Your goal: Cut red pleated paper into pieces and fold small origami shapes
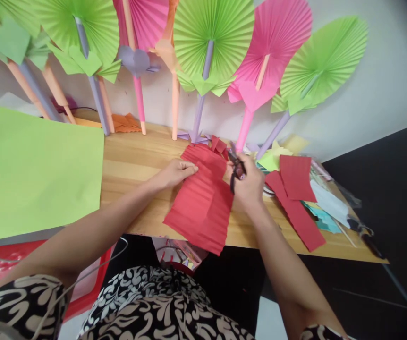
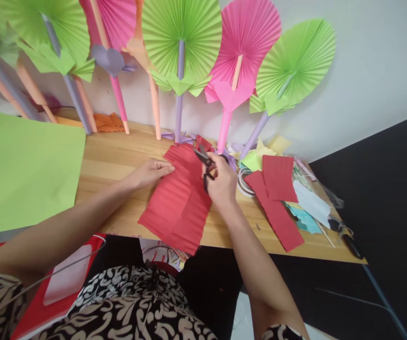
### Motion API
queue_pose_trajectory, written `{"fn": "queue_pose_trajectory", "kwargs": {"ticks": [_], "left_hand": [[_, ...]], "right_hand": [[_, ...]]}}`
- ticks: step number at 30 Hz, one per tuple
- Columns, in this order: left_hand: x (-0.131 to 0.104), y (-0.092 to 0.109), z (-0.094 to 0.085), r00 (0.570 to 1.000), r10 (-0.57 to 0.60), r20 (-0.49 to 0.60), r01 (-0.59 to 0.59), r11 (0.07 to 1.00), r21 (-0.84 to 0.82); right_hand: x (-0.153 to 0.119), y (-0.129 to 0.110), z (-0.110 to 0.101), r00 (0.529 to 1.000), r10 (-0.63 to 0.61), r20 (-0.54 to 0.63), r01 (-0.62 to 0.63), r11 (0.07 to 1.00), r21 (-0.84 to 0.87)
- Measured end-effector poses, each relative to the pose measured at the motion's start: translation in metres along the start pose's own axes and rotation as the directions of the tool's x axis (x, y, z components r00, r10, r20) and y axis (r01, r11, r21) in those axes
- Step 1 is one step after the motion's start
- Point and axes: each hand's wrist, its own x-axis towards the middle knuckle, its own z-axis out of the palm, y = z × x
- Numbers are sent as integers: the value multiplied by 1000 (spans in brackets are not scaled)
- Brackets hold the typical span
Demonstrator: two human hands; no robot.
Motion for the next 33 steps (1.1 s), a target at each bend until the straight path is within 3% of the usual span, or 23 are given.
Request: {"fn": "queue_pose_trajectory", "kwargs": {"ticks": [4, 7, 15, 24, 33], "left_hand": [[-1, 1, 7, 998, 53, 43, -57, 994, 98], [0, 0, 9, 996, 85, 20, -86, 992, 92], [0, 1, 11, 990, 140, 8, -140, 980, 142], [-3, 0, 13, 975, 213, 66, -222, 948, 226], [-5, 2, 15, 975, 203, 91, -218, 952, 215]], "right_hand": [[5, -22, 10, 967, -77, 242, 53, 993, 102], [11, -22, 18, 946, -71, 317, 25, 989, 145], [2, -13, 31, 944, -39, 327, -22, 983, 181], [-2, -12, 27, 941, -79, 328, 18, 983, 185], [-4, -13, 24, 937, -82, 341, 26, 986, 167]]}}
